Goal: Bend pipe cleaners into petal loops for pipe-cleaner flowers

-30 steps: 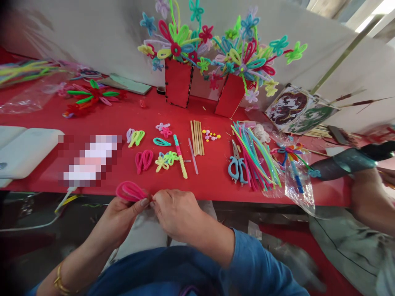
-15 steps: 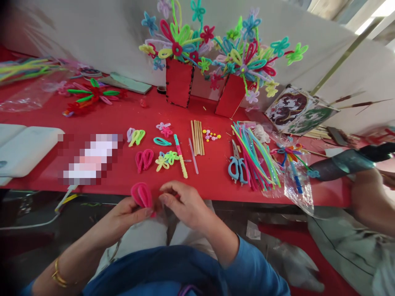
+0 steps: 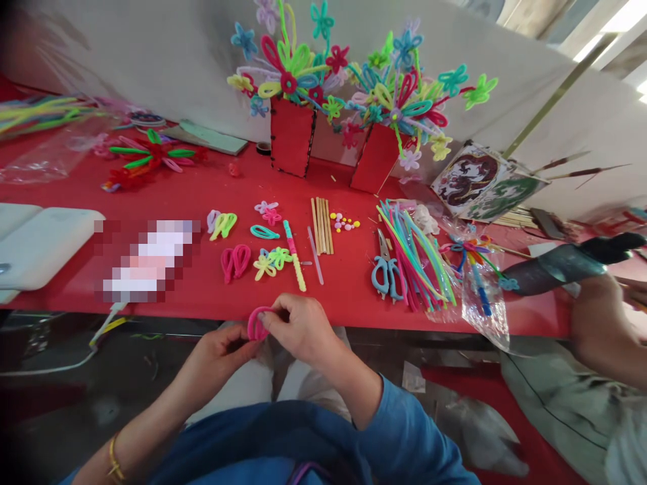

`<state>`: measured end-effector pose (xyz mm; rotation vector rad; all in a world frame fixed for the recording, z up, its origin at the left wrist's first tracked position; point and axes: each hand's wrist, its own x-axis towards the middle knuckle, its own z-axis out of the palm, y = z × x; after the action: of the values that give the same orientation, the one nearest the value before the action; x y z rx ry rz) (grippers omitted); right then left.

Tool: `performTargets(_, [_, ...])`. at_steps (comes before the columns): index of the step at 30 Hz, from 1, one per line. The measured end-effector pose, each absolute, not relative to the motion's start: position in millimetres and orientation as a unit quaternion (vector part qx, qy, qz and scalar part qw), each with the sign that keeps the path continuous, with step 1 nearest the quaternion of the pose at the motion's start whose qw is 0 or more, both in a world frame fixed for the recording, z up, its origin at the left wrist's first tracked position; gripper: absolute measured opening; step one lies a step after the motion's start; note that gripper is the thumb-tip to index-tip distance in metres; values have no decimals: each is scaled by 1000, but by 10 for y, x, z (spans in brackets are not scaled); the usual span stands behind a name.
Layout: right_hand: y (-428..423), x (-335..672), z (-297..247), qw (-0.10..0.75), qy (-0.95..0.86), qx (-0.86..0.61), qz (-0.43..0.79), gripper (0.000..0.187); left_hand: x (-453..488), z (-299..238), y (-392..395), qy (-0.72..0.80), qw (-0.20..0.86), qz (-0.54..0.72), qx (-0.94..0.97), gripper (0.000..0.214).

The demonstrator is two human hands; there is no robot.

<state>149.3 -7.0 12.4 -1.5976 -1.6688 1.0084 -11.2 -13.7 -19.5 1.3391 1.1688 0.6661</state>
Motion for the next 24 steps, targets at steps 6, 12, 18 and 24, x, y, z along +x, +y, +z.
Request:
performTargets(6, [-79,1401,-82,338,-557,-618,439,22,-60,-247,-149,537,514,316,590,9])
performTargets(12, [-39,1467,-122,378,-563,-519,521,21,-116,-278,-122,501,613,299,533,25])
performTargets(18, [-15,1506,-113,389,-519,-500,574,34,-118,-184,-131,480,675,299,473,26])
performTargets(24, [-17,1464,-91,412,-499,-486,588,34,-100,-162,-120,479,694,301,445,25])
